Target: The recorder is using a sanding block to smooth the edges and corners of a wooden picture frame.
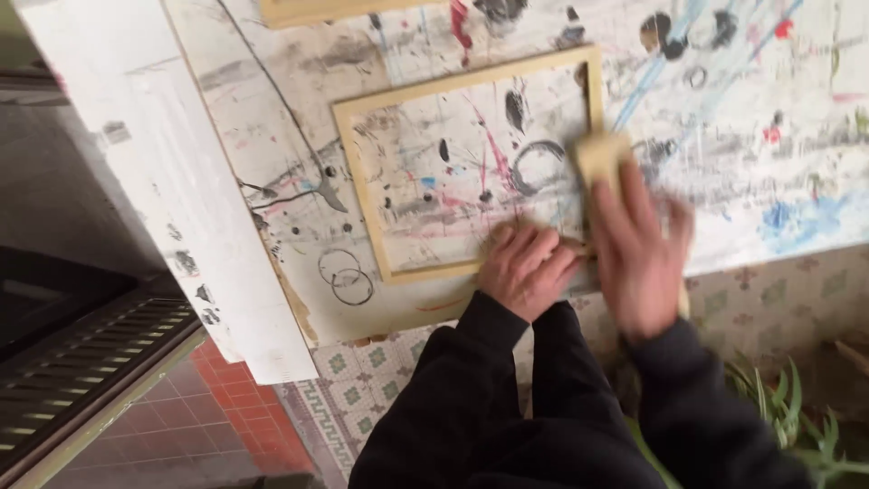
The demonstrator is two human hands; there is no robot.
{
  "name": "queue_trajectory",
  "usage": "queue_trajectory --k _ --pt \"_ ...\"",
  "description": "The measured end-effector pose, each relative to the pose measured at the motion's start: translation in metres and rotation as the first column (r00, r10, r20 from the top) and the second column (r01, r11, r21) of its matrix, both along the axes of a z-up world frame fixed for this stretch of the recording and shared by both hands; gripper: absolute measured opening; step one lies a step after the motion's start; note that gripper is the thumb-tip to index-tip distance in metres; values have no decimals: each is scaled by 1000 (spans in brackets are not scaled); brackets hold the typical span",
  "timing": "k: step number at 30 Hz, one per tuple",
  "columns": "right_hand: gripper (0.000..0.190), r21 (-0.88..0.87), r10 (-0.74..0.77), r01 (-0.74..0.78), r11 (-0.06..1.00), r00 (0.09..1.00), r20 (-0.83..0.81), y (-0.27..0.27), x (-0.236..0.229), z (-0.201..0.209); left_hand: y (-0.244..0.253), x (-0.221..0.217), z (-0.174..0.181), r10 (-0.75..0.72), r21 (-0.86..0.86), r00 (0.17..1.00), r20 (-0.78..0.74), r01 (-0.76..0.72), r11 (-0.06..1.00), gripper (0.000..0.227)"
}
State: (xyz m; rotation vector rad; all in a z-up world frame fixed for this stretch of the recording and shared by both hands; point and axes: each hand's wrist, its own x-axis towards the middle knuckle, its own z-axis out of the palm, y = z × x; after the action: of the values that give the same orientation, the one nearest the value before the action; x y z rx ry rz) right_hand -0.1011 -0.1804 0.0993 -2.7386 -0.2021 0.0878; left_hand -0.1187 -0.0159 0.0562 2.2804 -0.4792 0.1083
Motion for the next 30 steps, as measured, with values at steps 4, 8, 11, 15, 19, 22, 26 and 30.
queue_trajectory --k 4,8,11,15,19,22,26,30 --pt "36 5 -25 25 1000 999 20 0 33 -7 -4 -8 -8 -64 -6 997 -38 63 998 16" --pt "39 8 29 -29 1000 999 41 -17 -32 -20 0 2 -13 -23 60 1000 -4 23 998 20" --pt "39 -13 26 -26 1000 1000 12 -2 7 -18 3 -4 -8 -27 56 999 -25 28 998 19" --pt "34 73 -30 22 997 994 108 5 44 -14 1 -1 -5 -35 4 999 -37 35 999 17" --pt "37 -37 45 -46 998 999 -18 -9 -13 -3 -1 8 -3 -2 6 1000 -14 2 1000 16" --pt "32 -4 4 -4 1000 1000 -10 -3 10 -4 0 -3 0 -13 -15 999 -32 12 1000 16" --pt "36 10 23 -23 1000 1000 17 -5 7 0 -2 -2 -4 -43 -17 998 -51 42 999 16" --pt "34 11 -22 22 1000 1000 4 -20 -59 -23 1 0 -7 4 32 1000 -8 -3 999 18"
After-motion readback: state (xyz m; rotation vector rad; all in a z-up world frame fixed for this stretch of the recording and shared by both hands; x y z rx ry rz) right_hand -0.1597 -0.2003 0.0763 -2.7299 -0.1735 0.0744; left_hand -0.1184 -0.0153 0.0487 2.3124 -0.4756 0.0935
